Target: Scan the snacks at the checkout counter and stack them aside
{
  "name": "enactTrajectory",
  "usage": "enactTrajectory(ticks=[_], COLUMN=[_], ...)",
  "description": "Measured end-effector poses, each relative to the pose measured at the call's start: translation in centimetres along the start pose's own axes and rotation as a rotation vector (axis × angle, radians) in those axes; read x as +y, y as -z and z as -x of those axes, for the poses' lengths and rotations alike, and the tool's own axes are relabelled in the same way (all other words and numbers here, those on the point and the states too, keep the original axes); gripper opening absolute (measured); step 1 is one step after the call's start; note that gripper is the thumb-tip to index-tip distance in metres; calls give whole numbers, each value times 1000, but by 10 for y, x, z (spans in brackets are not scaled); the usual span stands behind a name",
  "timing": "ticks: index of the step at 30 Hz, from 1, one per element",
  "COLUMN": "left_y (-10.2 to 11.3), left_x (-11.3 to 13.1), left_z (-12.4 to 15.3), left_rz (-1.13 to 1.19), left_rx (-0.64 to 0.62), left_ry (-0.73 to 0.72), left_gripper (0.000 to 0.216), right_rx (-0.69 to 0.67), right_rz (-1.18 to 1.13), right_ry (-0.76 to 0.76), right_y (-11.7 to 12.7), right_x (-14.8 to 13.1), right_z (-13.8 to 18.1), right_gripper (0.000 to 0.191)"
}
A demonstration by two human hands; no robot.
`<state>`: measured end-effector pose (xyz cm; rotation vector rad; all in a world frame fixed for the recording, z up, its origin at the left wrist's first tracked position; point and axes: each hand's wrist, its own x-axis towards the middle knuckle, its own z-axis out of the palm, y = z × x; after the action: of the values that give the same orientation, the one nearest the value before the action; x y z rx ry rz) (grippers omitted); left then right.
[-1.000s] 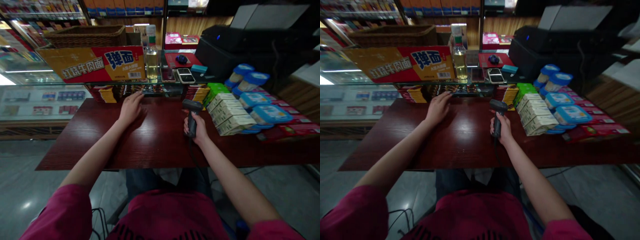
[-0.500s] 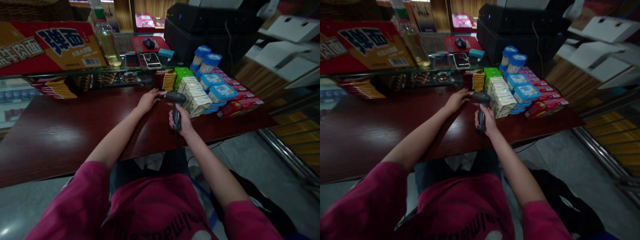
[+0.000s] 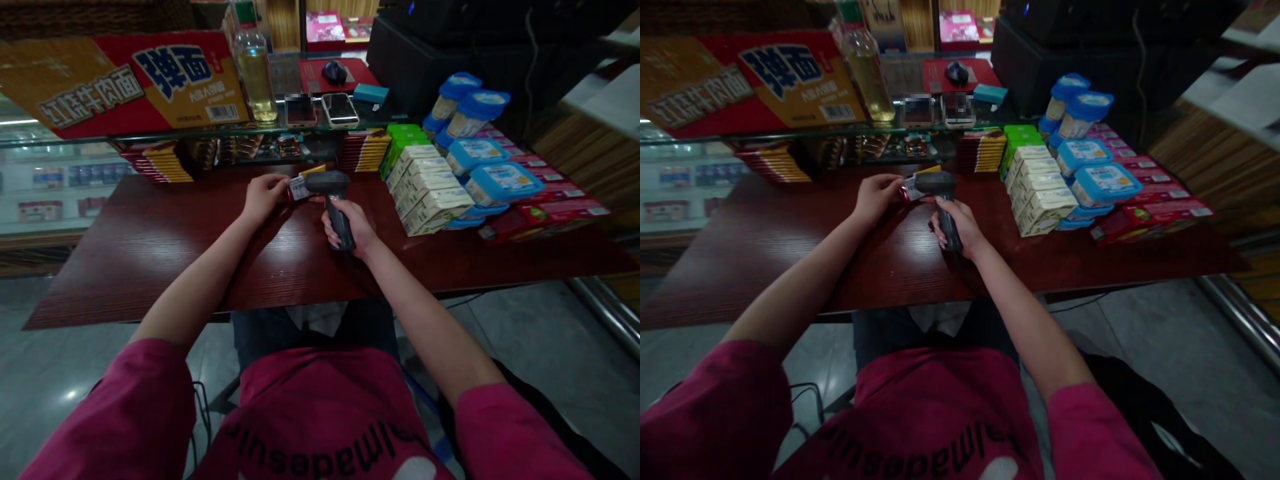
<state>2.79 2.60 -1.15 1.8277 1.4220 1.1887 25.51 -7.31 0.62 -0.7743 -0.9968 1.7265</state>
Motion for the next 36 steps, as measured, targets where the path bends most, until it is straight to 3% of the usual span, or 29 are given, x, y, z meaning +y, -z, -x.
enactTrajectory(ticks=[4,13,20,24,29,36], left_y=[7,2,-1,6,54,160], left_x=[-12,-14,-14,-17,-17,-31], left_z=[6,3,6,6,28,99], left_rz=[223,282,334,232,-112,-374], left_rx=[30,41,93,213,333,216], left_ry=[179,170,230,129,18,51], left_gripper=[24,22,23,22,22,30], right_rx=[-47,64,50,47,6,-68], right_rz=[42,105,60,-1,-51,-49], right_ry=[-10,26,-2,-5,-10,-47], right_y=[-18,-22,-22,-18,-15,-30], right_x=[13,15,16,16,15,18], right_z=[-10,-6,-8,-15,-43,-80], right_gripper=[46,45,46,49,54,55])
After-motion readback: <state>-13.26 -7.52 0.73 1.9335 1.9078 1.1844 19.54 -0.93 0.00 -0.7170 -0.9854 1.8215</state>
